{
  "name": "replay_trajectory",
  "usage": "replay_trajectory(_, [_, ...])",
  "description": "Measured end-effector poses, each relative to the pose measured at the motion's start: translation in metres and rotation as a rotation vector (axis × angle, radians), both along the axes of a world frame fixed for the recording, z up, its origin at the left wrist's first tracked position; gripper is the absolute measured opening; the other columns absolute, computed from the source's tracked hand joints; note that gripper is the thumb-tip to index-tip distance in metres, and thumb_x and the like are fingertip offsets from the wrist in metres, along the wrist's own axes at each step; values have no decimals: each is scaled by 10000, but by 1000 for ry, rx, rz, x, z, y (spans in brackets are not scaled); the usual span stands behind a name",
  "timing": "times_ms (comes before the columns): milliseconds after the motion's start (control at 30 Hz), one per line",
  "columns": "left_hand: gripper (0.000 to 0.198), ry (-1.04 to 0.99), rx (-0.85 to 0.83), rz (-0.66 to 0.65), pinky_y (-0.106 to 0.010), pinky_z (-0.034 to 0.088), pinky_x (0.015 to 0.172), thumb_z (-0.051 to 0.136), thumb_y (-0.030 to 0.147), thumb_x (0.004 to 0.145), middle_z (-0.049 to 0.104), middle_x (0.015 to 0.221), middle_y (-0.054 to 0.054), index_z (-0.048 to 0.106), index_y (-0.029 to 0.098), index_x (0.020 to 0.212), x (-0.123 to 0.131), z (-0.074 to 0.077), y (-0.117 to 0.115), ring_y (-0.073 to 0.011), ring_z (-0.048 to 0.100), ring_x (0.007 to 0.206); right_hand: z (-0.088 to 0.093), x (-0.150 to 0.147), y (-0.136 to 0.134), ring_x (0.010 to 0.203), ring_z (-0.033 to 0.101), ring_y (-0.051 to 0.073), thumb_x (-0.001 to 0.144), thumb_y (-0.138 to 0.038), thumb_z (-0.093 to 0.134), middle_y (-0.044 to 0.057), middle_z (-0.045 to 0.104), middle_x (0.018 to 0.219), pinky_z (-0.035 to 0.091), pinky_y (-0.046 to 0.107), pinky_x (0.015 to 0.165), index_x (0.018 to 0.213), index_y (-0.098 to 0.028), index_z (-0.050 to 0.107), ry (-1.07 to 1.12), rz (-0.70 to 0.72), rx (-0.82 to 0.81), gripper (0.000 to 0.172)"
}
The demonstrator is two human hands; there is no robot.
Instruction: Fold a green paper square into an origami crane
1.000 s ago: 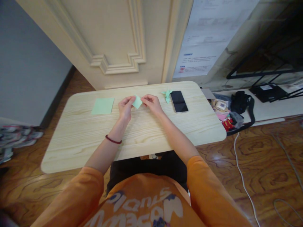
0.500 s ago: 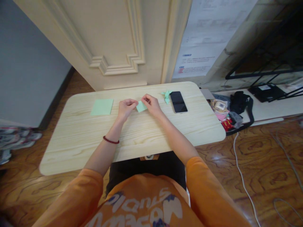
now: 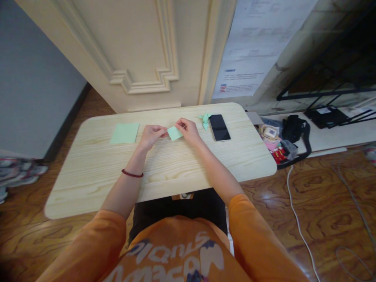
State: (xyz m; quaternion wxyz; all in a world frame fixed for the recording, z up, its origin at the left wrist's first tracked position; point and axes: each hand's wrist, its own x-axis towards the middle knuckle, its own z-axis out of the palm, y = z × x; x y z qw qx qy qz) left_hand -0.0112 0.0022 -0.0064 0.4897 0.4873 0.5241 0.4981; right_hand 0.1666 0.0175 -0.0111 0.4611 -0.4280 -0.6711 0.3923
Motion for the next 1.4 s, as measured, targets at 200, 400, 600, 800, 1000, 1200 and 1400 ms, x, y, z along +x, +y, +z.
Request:
replay_trajectory(200, [323,-48,2,44,-243,509,597,802,436,564,704,635,-53,730,136,658,5,-5,1,-125,612,583,-7,0,6,615,474,127,742,-451,644,-14,542,636,353,268,596,696,-185,572,69,-66,-31,279])
replay_trajectory(400, [391,-34,73,10,-248,494,571,841,483,519,687,618,-35,717,143,671,7,-8,2,-120,588,549,-4,-4,4,609,488,125,685,-399,681,-7,587,637,360,264,585,688,-177,617,180,-23,-124,231])
replay_trajectory(600, [247,24,127,-30,-234,462,572,807,353,598,682,618,-39,716,131,658,9,-5,0,-107,584,539,-1,-4,1,618,493,123,657,-345,695,5,639,652,359,272,618,662,-171,662,105,-19,-103,177])
replay_trajectory(800, [249,-32,111,-29,-233,457,547,812,353,591,669,604,-28,705,135,647,6,-3,1,-104,563,525,0,2,5,592,509,119,605,-324,707,-1,630,603,381,264,598,628,-174,656,164,-48,-181,160])
replay_trajectory(1000, [300,-88,79,59,-220,466,531,835,393,557,680,629,-28,701,144,658,-6,-3,5,-108,581,552,2,6,7,522,463,93,604,-373,741,-6,618,596,342,242,510,637,-182,631,267,-116,-218,222])
replay_trajectory(1200, [357,-197,13,-6,-275,533,643,825,438,589,718,716,-68,721,124,722,-2,-5,5,-154,650,658,1,-4,2,570,514,117,578,-417,795,-1,625,651,397,261,536,758,-187,658,308,-25,-219,323])
replay_trajectory(1400, [436,-289,38,-131,-353,546,853,844,387,579,755,891,-61,751,169,944,-3,-4,4,-183,693,832,-2,2,5,571,512,109,581,-387,770,-29,616,617,404,249,552,841,-208,683,375,-29,-282,328])
